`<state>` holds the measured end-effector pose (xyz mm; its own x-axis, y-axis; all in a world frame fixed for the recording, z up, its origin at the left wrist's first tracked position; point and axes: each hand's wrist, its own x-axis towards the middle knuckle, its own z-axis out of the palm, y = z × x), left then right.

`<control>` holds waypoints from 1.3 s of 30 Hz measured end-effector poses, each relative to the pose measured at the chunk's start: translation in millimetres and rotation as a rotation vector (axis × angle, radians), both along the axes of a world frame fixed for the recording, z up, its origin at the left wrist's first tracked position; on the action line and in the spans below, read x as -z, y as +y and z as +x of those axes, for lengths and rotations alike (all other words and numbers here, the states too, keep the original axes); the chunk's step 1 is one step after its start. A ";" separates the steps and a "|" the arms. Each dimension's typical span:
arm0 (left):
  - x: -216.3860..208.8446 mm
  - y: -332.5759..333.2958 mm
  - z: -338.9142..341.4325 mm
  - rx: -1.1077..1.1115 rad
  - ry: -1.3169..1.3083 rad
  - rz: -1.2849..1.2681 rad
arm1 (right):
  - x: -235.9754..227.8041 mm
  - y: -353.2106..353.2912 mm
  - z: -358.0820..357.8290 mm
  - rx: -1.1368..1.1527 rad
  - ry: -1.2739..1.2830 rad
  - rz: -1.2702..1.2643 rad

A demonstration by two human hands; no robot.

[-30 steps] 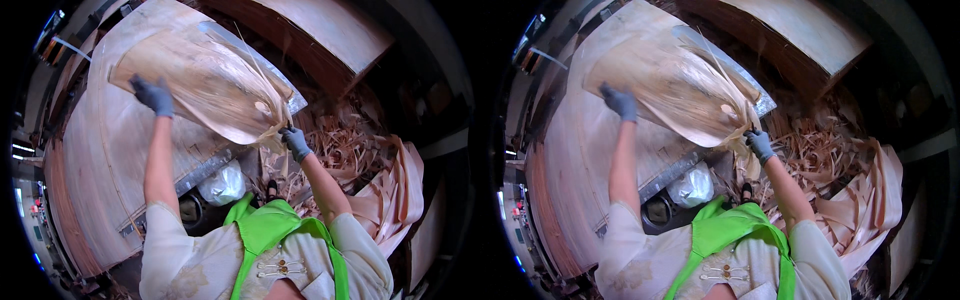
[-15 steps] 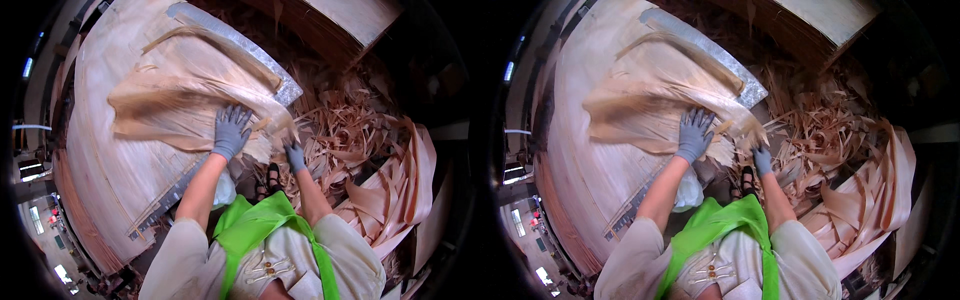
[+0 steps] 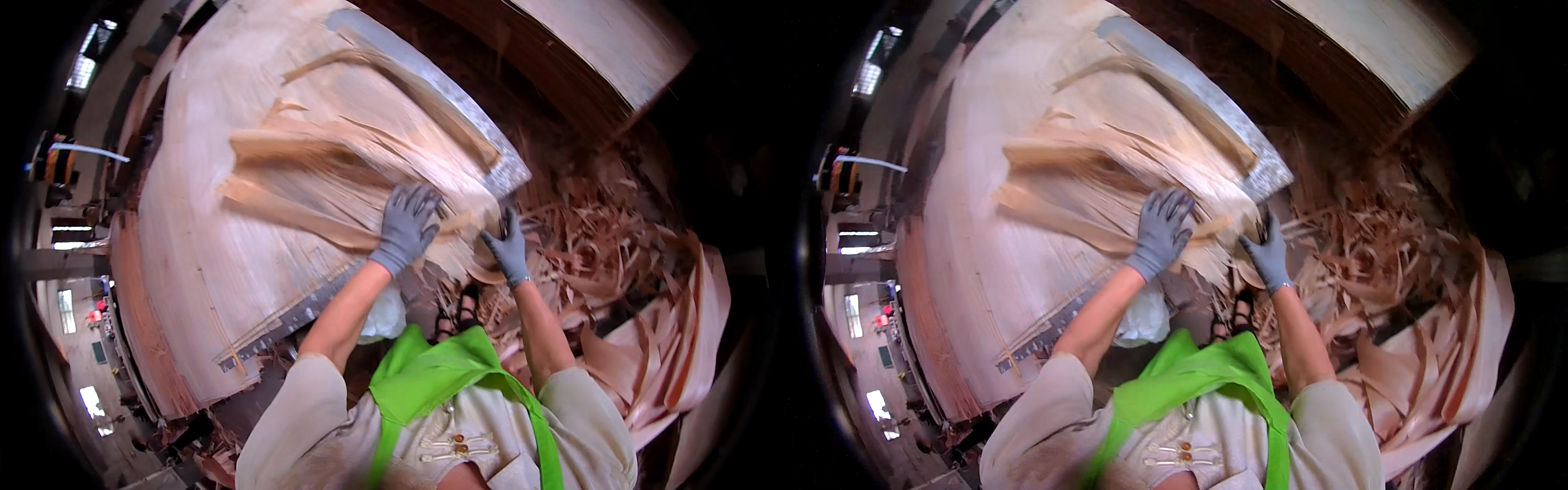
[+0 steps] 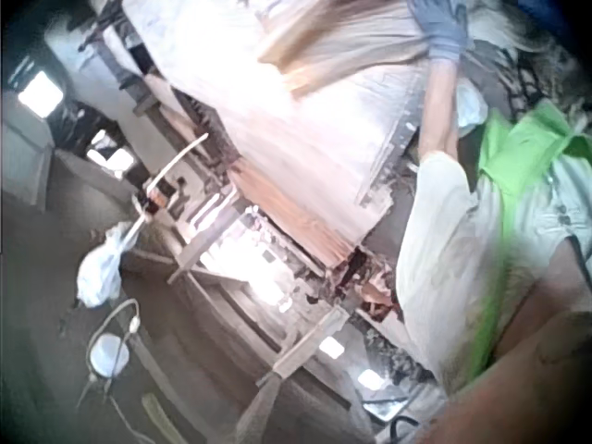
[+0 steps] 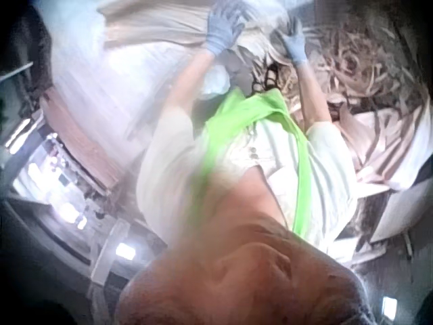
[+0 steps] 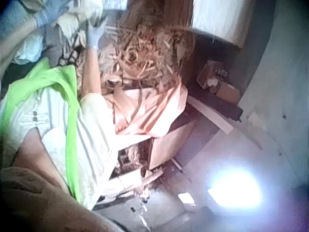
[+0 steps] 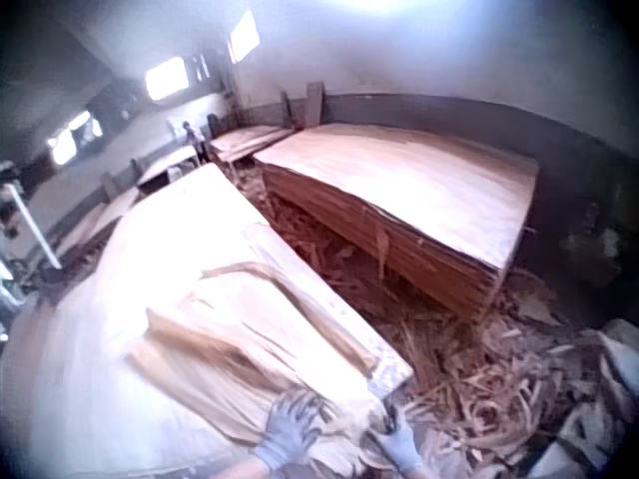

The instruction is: The person joins thin wood veneer sheets on a large table, using tape to secure the seams, trimming edges with a utility knife, and applying water from a bowl with a small brush to the veneer pieces.

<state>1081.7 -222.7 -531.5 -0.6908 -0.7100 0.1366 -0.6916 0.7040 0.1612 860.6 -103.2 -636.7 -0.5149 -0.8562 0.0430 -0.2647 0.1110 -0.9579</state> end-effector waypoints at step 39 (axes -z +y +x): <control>-42.7 12.1 111.1 -0.290 0.389 -0.001 | 27.0 216.5 -98.2 0.062 -0.219 0.440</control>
<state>1192.9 -210.6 -488.7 -0.3621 -0.8652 0.3469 -0.7477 0.4918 0.4462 762.5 113.2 -663.7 -0.5224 -0.7361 -0.4305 -0.0422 0.5266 -0.8491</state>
